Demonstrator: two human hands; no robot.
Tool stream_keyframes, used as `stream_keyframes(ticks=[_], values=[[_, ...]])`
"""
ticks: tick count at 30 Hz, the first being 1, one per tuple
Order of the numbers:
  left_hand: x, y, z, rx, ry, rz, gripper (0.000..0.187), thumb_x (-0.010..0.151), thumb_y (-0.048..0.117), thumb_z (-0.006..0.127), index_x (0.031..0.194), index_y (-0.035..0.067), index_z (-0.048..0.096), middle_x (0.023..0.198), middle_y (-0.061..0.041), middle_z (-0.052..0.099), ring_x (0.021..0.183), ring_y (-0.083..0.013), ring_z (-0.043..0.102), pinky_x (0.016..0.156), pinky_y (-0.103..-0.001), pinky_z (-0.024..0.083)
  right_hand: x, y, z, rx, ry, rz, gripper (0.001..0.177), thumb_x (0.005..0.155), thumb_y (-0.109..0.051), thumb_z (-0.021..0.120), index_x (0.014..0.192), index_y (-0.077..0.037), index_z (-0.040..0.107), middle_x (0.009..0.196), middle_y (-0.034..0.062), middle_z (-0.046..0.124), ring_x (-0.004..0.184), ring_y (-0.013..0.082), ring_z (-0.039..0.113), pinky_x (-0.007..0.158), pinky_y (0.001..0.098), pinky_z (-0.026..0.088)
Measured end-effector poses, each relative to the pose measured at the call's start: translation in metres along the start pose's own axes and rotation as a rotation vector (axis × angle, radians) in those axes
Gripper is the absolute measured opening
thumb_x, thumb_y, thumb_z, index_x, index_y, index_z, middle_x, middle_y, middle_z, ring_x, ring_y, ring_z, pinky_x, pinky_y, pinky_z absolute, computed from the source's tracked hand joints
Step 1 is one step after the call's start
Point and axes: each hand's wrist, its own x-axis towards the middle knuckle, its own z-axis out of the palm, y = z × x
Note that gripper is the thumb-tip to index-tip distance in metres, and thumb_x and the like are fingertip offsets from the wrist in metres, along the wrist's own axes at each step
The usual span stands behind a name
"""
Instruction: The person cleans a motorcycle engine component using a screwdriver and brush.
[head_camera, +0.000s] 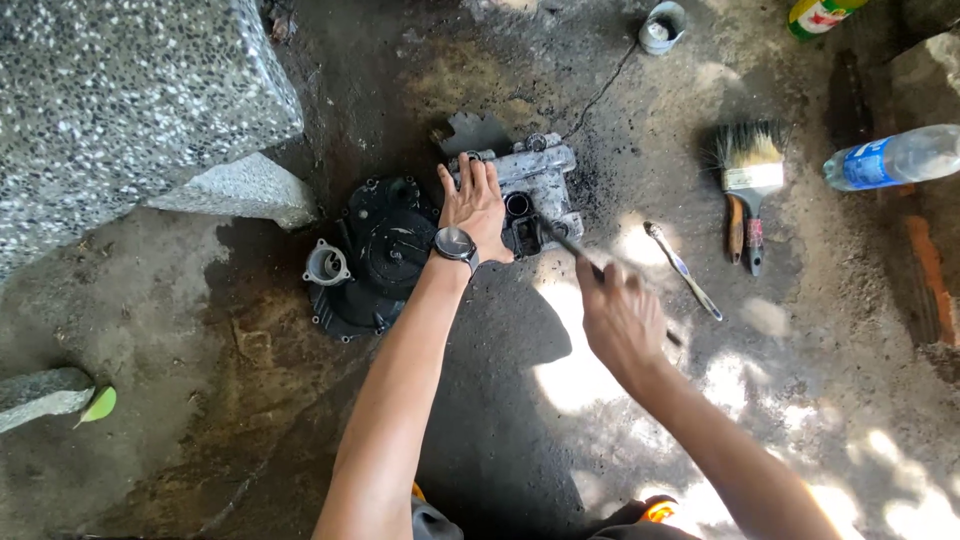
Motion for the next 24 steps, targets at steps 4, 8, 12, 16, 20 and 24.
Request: stream_keyframes(ticks=[4,8,12,16,20,24], values=[[-0.002,-0.002,-0.001,-0.049,-0.007,-0.009,0.147,0.05,0.061,0.095,0.152,-0.016,0.021,0.151,-0.033,0.031,0.148,-0.0518,0.021,0.115,-0.073,0.017,0.016,-0.009,-0.005,0.012,-0.007,0.049,0.053,0.099,0.0,0.041,0.15,-0.013,0.046,0.117,0.0271,0.061,0.082,0.0372,0.067,0.043,0.0362,0.06],[0.002,-0.001,0.001,-0.034,-0.009,0.002,0.15,0.048,0.062,0.096,0.151,-0.016,0.019,0.152,-0.035,0.028,0.147,-0.0528,0.019,0.113,-0.074,0.016,0.01,-0.004,0.003,-0.034,0.039,0.005,0.052,0.099,-0.001,0.041,0.149,-0.014,0.048,0.123,0.0297,0.058,0.079,0.0359,0.067,0.044,0.035,0.06],[0.0,-0.002,-0.002,-0.058,-0.003,-0.01,0.147,0.048,0.06,0.096,0.151,-0.015,0.022,0.15,-0.034,0.031,0.147,-0.0518,0.022,0.114,-0.074,0.017,0.021,-0.007,0.005,-0.016,0.052,0.011,0.051,0.098,-0.003,0.042,0.147,-0.013,0.047,0.111,0.0244,0.06,0.079,0.0321,0.065,0.039,0.0325,0.056],[0.002,-0.003,0.0,-0.049,0.012,0.002,0.148,0.047,0.062,0.096,0.15,-0.016,0.023,0.15,-0.035,0.031,0.146,-0.0528,0.022,0.113,-0.074,0.017,-0.01,-0.002,0.014,0.039,-0.008,0.035,0.045,0.109,-0.005,0.037,0.151,-0.016,0.046,0.107,0.0191,0.061,0.068,0.0246,0.064,0.043,0.0326,0.053],[0.001,-0.001,0.002,-0.016,0.013,0.004,0.148,0.049,0.063,0.094,0.151,-0.017,0.023,0.15,-0.034,0.033,0.147,-0.0531,0.023,0.114,-0.074,0.019,-0.008,-0.006,0.004,0.013,0.051,0.04,0.047,0.101,-0.001,0.039,0.143,-0.019,0.052,0.106,0.0212,0.062,0.061,0.0241,0.06,0.03,0.028,0.05],[0.001,-0.002,0.002,-0.023,0.002,-0.004,0.149,0.047,0.063,0.095,0.151,-0.016,0.022,0.152,-0.035,0.029,0.147,-0.0528,0.02,0.113,-0.074,0.018,-0.029,-0.002,0.021,-0.008,0.153,-0.012,0.048,0.102,0.001,0.044,0.145,-0.017,0.057,0.092,0.0164,0.066,0.053,0.0191,0.059,0.032,0.0281,0.048]])
